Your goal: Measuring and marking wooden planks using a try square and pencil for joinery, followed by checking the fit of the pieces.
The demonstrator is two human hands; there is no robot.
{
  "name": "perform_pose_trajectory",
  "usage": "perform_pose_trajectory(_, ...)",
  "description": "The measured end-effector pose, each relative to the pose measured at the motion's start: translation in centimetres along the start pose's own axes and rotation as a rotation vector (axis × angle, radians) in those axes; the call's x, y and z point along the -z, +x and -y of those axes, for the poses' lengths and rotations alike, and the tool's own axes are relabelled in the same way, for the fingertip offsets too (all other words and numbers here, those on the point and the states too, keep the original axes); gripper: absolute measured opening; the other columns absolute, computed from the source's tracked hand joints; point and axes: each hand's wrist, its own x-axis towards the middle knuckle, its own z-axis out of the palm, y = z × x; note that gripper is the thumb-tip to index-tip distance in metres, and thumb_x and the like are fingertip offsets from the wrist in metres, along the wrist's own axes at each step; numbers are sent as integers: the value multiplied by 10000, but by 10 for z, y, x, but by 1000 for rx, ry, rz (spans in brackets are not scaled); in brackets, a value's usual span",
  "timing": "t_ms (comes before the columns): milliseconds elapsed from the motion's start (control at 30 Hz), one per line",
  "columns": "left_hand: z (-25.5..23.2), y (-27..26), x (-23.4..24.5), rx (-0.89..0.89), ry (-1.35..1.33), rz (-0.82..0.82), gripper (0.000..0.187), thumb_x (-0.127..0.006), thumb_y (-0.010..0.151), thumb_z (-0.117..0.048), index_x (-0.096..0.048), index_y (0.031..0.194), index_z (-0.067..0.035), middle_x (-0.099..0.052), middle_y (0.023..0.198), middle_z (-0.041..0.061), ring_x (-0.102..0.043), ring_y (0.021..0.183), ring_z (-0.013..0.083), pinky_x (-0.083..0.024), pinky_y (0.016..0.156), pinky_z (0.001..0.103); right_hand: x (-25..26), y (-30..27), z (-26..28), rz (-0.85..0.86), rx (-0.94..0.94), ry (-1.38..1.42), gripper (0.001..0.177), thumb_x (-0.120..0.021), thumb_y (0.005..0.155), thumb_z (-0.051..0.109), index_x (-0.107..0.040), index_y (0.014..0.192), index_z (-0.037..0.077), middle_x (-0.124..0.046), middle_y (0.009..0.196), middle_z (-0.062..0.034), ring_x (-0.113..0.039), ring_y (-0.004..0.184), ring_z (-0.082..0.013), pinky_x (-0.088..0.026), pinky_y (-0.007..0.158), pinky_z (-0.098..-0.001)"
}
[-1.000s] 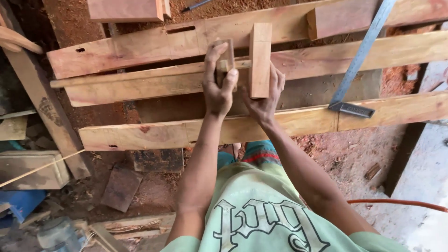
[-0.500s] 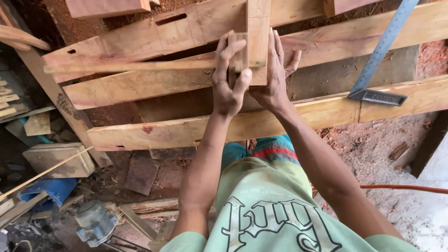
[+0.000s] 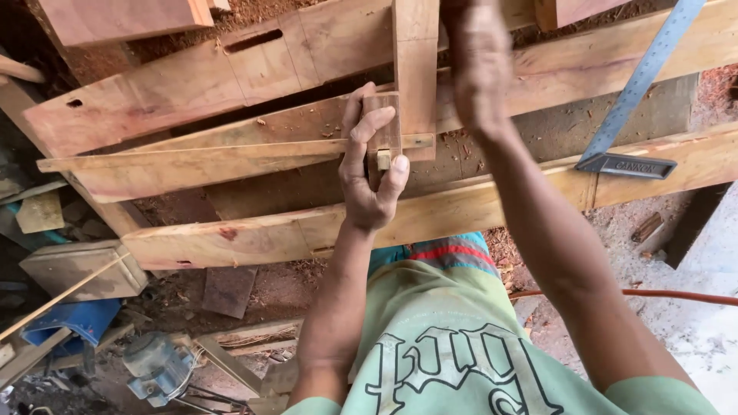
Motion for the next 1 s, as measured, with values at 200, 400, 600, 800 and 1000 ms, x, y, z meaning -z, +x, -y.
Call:
perform_pose_trajectory(200,0,-5,3,-1,27,-2,414,-581,1073,-345,-563,1437,-150,-371,1684,197,-360,1645,342,-351,1413,548,-37,20,8,-90,270,165,285,-496,1188,301,-606,1331,81,-672,1239,-97,-642,1096,-222,-567,961,-389)
perform_pose_trajectory(400,7,8,-6,-58,21,-30,376,-575,1076,-340,-568,1409,-164,-393,1645,192,-425,1588,346,-406,1383,561,-37,19,-5,-211,115,215,227,-531,1146,320,-607,1086,115,-444,836,66,-367,749,-63,-333,705,-223)
perform_pose_trajectory(600,12,31,-9,-31,0,-59,404,-575,1096,-391,-577,1445,-187,-387,1688,149,-434,1625,315,-465,1380,500,-37,19,0,-209,136,179,298,-479,1149,302,-495,898,142,-407,798,54,-321,716,-79,-287,669,-247)
perform_pose_trajectory(800,2,7,-7,-61,30,-43,399,-584,1074,-315,-570,1429,-132,-396,1677,193,-366,1644,347,-371,1419,570,-39,22,16,-149,248,173,242,-453,1180,194,-609,1308,61,-671,1232,-84,-642,1130,-193,-544,1022,-333)
perform_pose_trajectory(1000,22,58,-16,-51,121,-133,456,-562,1091,-430,-578,1464,-168,-447,1677,138,-402,1656,299,-377,1434,532,-48,26,23,-157,197,358,103,-568,1137,70,-651,1194,96,-718,1258,-98,-673,1235,-208,-526,1156,-340)
